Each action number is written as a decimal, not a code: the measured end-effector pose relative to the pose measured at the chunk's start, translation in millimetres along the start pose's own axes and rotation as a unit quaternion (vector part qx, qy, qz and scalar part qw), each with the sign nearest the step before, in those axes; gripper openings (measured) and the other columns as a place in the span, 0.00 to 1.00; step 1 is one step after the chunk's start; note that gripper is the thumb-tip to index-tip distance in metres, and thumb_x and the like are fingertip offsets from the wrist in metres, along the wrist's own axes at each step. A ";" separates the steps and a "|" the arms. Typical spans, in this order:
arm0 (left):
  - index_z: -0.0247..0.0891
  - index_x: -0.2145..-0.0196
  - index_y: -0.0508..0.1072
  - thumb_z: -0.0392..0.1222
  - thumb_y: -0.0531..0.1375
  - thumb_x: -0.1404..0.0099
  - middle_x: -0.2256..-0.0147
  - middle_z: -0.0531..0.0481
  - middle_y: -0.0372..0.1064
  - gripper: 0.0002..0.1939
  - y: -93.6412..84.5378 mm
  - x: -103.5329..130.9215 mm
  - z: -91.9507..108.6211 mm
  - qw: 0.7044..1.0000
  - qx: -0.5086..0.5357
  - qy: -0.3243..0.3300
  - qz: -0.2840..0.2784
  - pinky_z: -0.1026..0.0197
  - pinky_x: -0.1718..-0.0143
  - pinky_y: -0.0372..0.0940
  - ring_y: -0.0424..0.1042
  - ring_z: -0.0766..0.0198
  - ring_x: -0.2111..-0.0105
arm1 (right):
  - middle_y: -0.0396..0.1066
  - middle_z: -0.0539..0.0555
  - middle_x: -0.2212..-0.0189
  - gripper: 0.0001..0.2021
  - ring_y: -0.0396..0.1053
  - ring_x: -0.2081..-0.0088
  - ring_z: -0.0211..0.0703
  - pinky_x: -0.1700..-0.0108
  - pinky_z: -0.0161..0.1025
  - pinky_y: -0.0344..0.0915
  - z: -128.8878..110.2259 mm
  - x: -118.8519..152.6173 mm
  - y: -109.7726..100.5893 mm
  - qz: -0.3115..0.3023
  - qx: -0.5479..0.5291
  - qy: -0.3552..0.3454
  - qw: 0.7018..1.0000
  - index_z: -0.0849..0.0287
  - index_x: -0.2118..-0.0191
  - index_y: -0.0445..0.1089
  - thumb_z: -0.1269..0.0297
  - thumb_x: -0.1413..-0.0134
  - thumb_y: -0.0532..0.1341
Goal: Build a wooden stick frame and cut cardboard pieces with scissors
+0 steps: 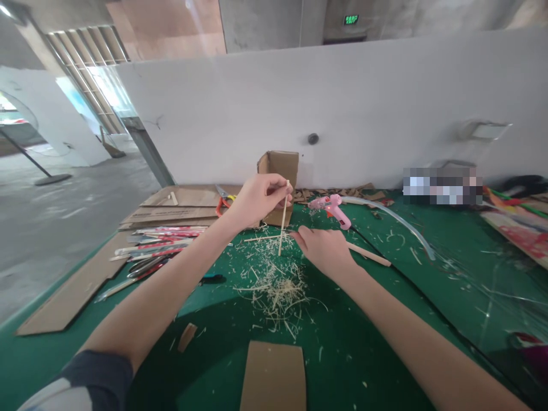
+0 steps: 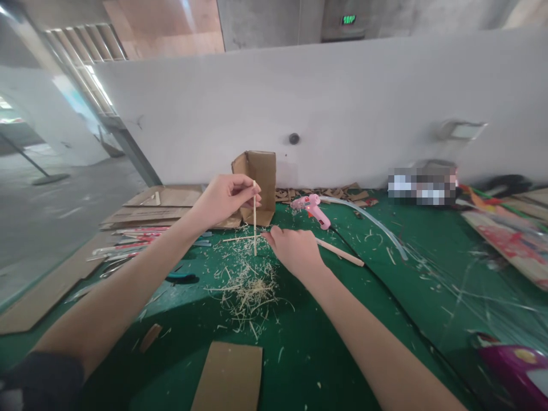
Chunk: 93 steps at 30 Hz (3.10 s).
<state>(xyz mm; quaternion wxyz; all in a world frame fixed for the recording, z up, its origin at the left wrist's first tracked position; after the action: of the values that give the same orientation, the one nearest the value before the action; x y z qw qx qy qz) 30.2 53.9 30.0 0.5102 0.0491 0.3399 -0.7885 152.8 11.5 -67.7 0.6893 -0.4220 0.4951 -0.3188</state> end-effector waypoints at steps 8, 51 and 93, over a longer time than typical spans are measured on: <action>0.36 0.68 0.69 0.46 0.54 0.37 0.69 0.46 0.73 0.11 -0.6 -0.1 -1.0 1.000 -0.001 0.000 -0.002 0.64 0.64 0.70 0.74 0.64 0.67 | 0.71 0.52 0.80 0.24 0.67 0.79 0.40 0.76 0.34 0.43 -1.9 -0.9 -1.0 -0.009 -0.009 -0.020 1.000 0.57 0.69 0.69 0.52 0.35 0.41; 0.36 0.69 0.70 0.45 0.53 0.37 0.67 0.47 0.72 0.11 -1.6 0.7 10.6 0.998 -0.060 0.021 -0.009 0.62 0.63 0.65 0.71 0.66 0.67 | 0.69 0.53 0.82 0.25 0.63 0.81 0.37 0.77 0.35 0.39 13.1 -13.9 -28.9 0.079 -0.018 0.018 0.997 0.60 0.70 0.68 0.53 0.35 0.40; 0.38 0.64 0.73 0.47 0.48 0.35 0.82 0.53 0.59 0.16 -7.2 3.4 16.0 0.985 -0.169 0.000 -0.036 0.62 0.82 0.47 0.49 0.70 0.84 | 0.70 0.53 0.81 0.25 0.65 0.81 0.40 0.76 0.35 0.42 3.6 -10.6 -10.1 0.000 -0.001 -0.030 1.000 0.58 0.71 0.70 0.51 0.36 0.43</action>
<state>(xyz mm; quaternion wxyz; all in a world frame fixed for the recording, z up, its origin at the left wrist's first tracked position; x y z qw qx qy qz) 26.9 43.7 44.3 0.4824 -0.0501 0.4696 -0.7378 152.8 17.0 -53.8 0.7031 -0.4321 0.4749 -0.3056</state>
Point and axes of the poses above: each hand's wrist, its own x-axis away from the middle knuckle, its own y-axis out of the palm, z = x × y, the point moved 6 cm from there along -x, towards the middle knuckle
